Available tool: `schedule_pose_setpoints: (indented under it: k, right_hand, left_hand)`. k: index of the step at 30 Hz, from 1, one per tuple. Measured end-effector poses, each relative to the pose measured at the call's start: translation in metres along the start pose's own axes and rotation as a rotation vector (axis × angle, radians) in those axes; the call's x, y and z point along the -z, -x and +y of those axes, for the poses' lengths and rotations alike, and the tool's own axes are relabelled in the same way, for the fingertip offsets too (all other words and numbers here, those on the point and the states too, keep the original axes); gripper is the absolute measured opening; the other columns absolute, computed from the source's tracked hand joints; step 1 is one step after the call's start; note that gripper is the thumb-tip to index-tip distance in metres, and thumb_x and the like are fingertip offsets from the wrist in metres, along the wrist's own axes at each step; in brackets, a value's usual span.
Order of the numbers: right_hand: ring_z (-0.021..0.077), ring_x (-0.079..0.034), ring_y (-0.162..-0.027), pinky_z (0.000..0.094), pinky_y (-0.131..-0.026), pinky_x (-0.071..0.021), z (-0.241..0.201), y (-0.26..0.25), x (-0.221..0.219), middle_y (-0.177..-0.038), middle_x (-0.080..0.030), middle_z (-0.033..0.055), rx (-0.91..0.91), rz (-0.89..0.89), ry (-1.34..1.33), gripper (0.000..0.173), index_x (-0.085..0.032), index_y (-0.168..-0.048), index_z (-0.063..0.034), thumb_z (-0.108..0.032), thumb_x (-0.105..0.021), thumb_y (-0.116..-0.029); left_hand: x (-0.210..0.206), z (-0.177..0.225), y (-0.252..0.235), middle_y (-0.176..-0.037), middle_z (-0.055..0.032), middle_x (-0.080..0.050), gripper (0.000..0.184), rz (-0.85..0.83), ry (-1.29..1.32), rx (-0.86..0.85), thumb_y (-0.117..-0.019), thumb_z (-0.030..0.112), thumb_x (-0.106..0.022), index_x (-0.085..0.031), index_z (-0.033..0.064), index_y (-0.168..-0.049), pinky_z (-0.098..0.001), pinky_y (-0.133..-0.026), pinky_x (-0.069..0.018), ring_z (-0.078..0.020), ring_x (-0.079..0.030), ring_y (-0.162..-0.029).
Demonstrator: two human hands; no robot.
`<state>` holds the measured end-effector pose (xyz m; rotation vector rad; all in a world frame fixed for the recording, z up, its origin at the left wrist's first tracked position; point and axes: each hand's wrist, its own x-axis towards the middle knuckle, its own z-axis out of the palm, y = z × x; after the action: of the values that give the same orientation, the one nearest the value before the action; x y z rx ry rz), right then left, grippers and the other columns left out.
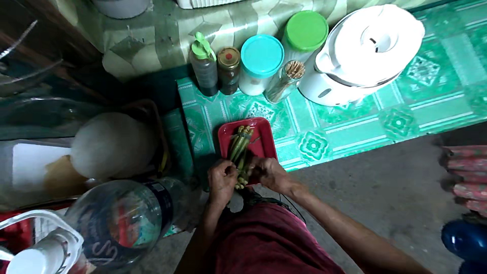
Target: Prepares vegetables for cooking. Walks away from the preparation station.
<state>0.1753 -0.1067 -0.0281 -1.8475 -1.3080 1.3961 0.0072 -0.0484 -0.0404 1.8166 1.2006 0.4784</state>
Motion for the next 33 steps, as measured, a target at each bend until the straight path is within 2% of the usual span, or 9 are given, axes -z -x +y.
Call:
schedule_pose_setpoints:
  k: [2,5,8,10,17,22,24,30,33]
  right_hand:
    - [0.0286,-0.065,-0.073,0.0465,-0.069,-0.0527,0.007,0.004,-0.002,-0.081,-0.067,0.0166,0.084,0.042,0.152,0.007,-0.069,-0.093,0.0044,0.001,-0.063,-0.095]
    - [0.0342,-0.068,-0.078,0.052,-0.074,-0.0539,0.01,0.008,-0.002,-0.083,-0.067,0.0187,0.072,0.013,0.246,0.011,-0.069,-0.099,0.0041,-0.003,-0.061,-0.0984]
    - [0.0305,-0.064,-0.077,0.0472,-0.072,-0.0521,0.009,0.012,0.002,-0.084,-0.064,0.0179,0.075,-0.03,0.187,0.009,-0.066,-0.1,0.0054,-0.001,-0.059,-0.0987]
    - [0.0231,-0.062,-0.076,0.0389,-0.068,-0.0519,0.018,0.01,0.001,-0.087,-0.062,0.0145,0.212,0.031,0.09,0.004,-0.064,-0.096,0.0034,0.002,-0.061,-0.0935]
    - [0.0211,-0.064,-0.094,0.0327,-0.082,-0.0541,0.015,-0.016,-0.008,-0.099,-0.066,0.0159,0.475,0.203,-0.032,0.009,-0.069,-0.089,0.0037,0.003,-0.061,-0.0877]
    - [0.0055,-0.065,-0.08,0.0227,-0.075,-0.0547,0.019,-0.024,-0.008,-0.088,-0.069,0.0047,0.353,0.115,-0.338,0.011,-0.067,-0.091,0.002,0.004,-0.057,-0.0934]
    - [0.0053,-0.065,-0.074,0.0223,-0.069,-0.0548,0.022,-0.027,-0.004,-0.083,-0.07,0.003,0.297,0.075,-0.419,0.013,-0.066,-0.092,0.002,0.004,-0.054,-0.0957]
    - [0.0065,-0.063,-0.071,0.0233,-0.07,-0.054,0.02,-0.017,-0.003,-0.078,-0.065,0.0028,0.261,0.063,-0.385,0.01,-0.063,-0.092,0.0015,0.006,-0.055,-0.0952]
    - [0.0118,-0.064,-0.072,0.0283,-0.07,-0.0562,0.023,-0.017,0.0,-0.083,-0.066,0.0081,0.153,0.04,-0.373,0.01,-0.063,-0.103,0.0055,0.008,-0.058,-0.095]
  left_hand:
    - [0.002,0.002,0.0,-0.094,-0.0171,-0.071,0.011,-0.038,-0.068,0.074,-0.0965,0.003,-0.065,-0.073,-0.0033,-0.094,-0.044,-0.075,-0.0572,-0.0263,-0.068,-0.081]
    - [0.002,0.005,-0.001,-0.087,-0.0192,-0.069,0.016,-0.074,-0.146,0.166,-0.0989,0.006,-0.062,-0.072,-0.0036,-0.092,-0.0505,-0.071,-0.0555,-0.0318,-0.067,-0.078]
    - [0.0,0.012,-0.007,-0.087,-0.0216,-0.069,0.018,-0.085,-0.155,0.2,-0.1002,0.004,-0.059,-0.071,-0.0061,-0.092,-0.0506,-0.075,-0.0554,-0.0339,-0.068,-0.081]
    - [0.002,0.014,-0.008,-0.09,-0.0229,-0.069,0.018,-0.119,-0.157,0.199,-0.1017,0.005,-0.057,-0.07,-0.007,-0.095,-0.0513,-0.076,-0.0553,-0.0348,-0.068,-0.083]
    - [0.007,0.013,-0.004,-0.095,-0.0239,-0.068,0.018,-0.281,-0.137,0.234,-0.1027,0.011,-0.059,-0.069,-0.0037,-0.103,-0.0552,-0.074,-0.055,-0.0383,-0.067,-0.083]
    - [0.002,0.014,-0.003,-0.091,-0.0244,-0.067,0.018,-0.263,-0.146,0.242,-0.1026,0.008,-0.057,-0.068,-0.005,-0.096,-0.0544,-0.073,-0.0548,-0.0381,-0.066,-0.082]
    - [-0.002,0.018,-0.004,-0.09,-0.0244,-0.067,0.019,-0.227,-0.17,0.25,-0.1018,0.009,-0.058,-0.067,-0.0047,-0.092,-0.0579,-0.075,-0.0535,-0.0404,-0.066,-0.084]
    - [-0.01,0.018,-0.005,-0.091,-0.0242,-0.068,0.018,-0.216,-0.256,0.171,-0.1011,0.01,-0.06,-0.067,-0.0044,-0.094,-0.0583,-0.075,-0.055,-0.0414,-0.067,-0.086]
    - [-0.009,0.013,-0.005,-0.098,-0.0245,-0.068,0.016,-0.231,-0.239,0.11,-0.1012,0.005,-0.058,-0.069,-0.006,-0.098,-0.0563,-0.082,-0.0556,-0.0396,-0.068,-0.092]
